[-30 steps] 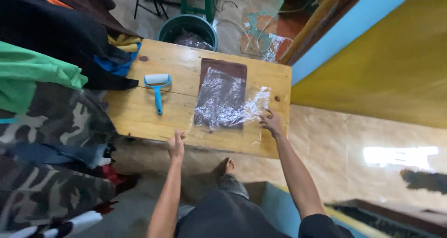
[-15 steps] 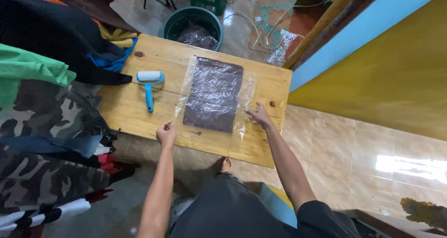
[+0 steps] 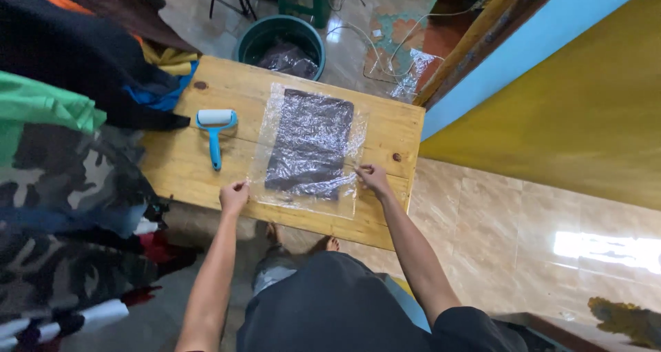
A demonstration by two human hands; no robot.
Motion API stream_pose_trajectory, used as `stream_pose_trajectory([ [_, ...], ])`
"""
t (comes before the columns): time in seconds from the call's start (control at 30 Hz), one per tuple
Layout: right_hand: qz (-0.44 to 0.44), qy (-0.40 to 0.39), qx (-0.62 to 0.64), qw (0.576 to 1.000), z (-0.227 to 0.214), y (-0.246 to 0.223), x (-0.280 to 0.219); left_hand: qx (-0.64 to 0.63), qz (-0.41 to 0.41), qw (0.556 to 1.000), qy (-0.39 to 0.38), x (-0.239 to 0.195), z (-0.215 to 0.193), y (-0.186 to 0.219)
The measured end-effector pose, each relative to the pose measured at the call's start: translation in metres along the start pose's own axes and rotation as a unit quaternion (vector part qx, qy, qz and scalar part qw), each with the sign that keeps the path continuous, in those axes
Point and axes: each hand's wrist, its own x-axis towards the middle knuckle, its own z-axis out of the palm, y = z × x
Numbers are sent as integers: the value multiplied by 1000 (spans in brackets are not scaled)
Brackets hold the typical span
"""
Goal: The person folds a brown t-shirt on a wooden table, uses a lint roller to remove lint, then places the folded shirt into a clear plastic bag and seals it. The shirt is handled one at a time and the final packaged item remains on the table.
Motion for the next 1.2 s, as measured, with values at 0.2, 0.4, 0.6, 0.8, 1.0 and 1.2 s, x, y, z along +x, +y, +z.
stream_pose_trajectory([
  [0.2, 40, 19, -18, 999, 16, 16, -45, 24, -9, 995, -97, -2, 10, 12],
  [0.4, 97, 104, 152, 978, 12, 71, -64, 53, -6, 971, -234, -12, 0, -1],
  [0.6, 121, 191, 273, 935, 16, 106, -146, 52, 144, 941, -302, -29, 9, -26],
  [0.8, 174, 272, 395, 860, 9, 244, -250, 99, 184, 872, -444, -78, -6, 3],
  [1.0, 193, 310, 509, 779, 78, 310, -350, 100, 167, 843, -501, -125, -9, 22],
  [1.2, 210, 339, 546, 736, 141, 396, -395, 167, 292, 827, -452, -140, 48, -54],
])
